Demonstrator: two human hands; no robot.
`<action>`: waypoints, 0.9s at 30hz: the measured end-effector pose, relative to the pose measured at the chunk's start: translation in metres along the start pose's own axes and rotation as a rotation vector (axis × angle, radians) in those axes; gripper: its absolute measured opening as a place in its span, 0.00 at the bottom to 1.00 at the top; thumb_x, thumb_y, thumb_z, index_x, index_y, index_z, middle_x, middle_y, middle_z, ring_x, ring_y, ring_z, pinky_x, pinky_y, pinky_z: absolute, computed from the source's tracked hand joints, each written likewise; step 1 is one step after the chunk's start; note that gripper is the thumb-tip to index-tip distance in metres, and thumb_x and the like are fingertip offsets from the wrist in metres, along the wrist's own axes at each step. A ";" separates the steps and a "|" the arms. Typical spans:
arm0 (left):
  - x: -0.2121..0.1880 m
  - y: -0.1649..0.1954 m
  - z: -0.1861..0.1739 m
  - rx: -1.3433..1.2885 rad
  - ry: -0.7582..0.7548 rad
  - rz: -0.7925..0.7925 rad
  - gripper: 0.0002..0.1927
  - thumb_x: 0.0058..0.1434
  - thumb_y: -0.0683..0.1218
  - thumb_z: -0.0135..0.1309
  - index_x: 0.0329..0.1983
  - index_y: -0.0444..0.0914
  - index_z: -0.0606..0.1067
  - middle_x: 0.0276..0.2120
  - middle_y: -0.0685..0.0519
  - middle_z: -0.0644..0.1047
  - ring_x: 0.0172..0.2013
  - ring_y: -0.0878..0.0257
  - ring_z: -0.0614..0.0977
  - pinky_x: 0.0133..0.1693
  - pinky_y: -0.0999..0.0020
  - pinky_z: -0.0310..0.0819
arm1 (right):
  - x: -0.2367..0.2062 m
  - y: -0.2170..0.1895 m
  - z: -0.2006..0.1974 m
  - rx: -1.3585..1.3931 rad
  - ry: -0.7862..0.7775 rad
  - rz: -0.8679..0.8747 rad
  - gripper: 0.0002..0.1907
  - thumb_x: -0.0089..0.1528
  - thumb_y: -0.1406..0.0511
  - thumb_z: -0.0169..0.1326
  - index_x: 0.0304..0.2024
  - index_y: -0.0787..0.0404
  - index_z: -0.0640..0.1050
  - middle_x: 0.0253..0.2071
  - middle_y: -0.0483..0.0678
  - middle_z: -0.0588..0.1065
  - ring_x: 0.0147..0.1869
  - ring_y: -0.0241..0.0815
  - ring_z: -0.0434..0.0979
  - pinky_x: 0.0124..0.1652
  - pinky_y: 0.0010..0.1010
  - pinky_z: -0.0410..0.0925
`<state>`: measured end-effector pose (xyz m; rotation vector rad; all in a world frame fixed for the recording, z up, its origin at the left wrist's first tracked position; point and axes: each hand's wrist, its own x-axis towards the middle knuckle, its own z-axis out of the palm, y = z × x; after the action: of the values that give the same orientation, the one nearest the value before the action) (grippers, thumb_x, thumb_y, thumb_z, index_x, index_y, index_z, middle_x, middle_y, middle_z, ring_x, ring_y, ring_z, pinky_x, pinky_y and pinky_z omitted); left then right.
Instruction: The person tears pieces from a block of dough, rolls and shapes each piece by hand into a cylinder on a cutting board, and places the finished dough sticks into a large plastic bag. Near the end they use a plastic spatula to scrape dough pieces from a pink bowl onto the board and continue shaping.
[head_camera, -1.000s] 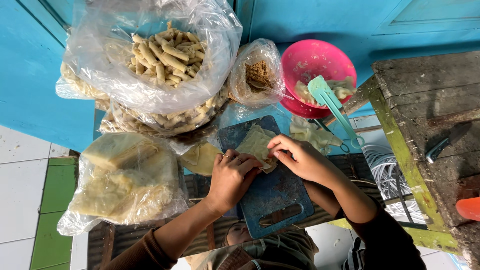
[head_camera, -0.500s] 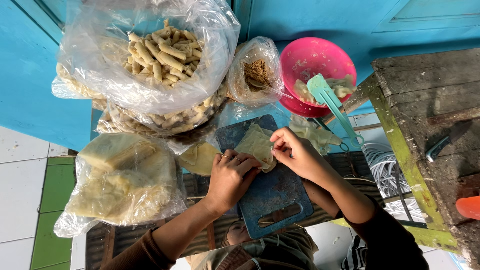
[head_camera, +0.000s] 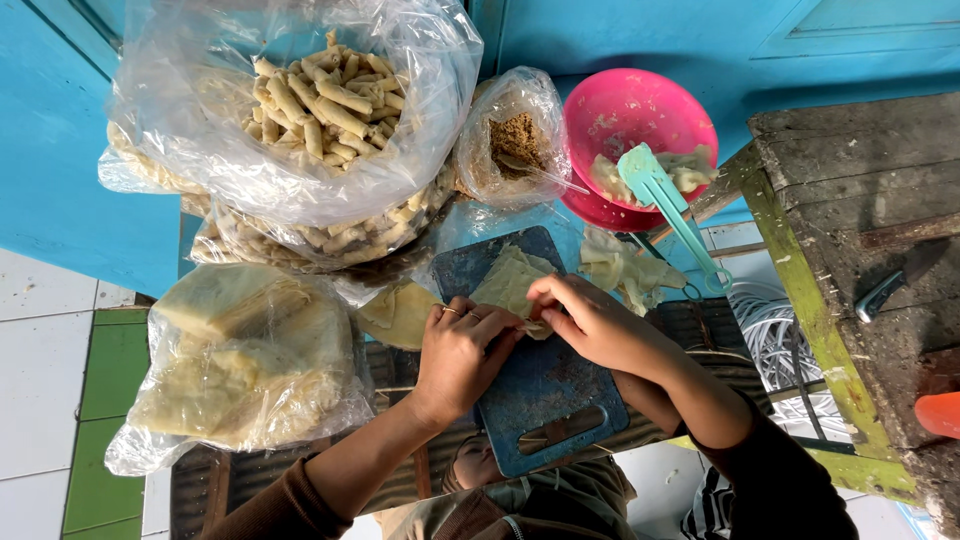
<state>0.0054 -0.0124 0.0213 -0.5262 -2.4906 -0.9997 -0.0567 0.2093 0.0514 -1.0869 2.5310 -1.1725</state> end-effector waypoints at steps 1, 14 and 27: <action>0.002 -0.001 0.001 -0.028 -0.010 -0.040 0.05 0.61 0.48 0.62 0.39 0.46 0.80 0.37 0.60 0.83 0.39 0.59 0.79 0.44 0.61 0.65 | 0.000 0.000 -0.004 -0.023 -0.029 -0.050 0.16 0.63 0.69 0.57 0.53 0.62 0.71 0.45 0.51 0.78 0.48 0.47 0.82 0.46 0.35 0.73; 0.007 -0.010 0.013 -0.040 -0.032 -0.064 0.06 0.60 0.44 0.59 0.40 0.43 0.79 0.37 0.54 0.79 0.36 0.55 0.82 0.41 0.59 0.70 | 0.008 0.010 0.024 -0.141 0.119 0.075 0.09 0.59 0.70 0.61 0.40 0.64 0.76 0.34 0.51 0.76 0.36 0.46 0.80 0.36 0.35 0.71; 0.006 -0.010 0.011 0.093 -0.047 0.096 0.11 0.57 0.52 0.63 0.39 0.42 0.80 0.40 0.55 0.79 0.40 0.56 0.79 0.41 0.59 0.68 | 0.003 0.006 0.023 -0.080 0.244 0.002 0.11 0.60 0.75 0.62 0.41 0.64 0.73 0.35 0.50 0.77 0.37 0.44 0.81 0.36 0.32 0.72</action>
<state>-0.0070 -0.0097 0.0112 -0.6402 -2.5122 -0.8402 -0.0530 0.1959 0.0324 -1.0141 2.7821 -1.2857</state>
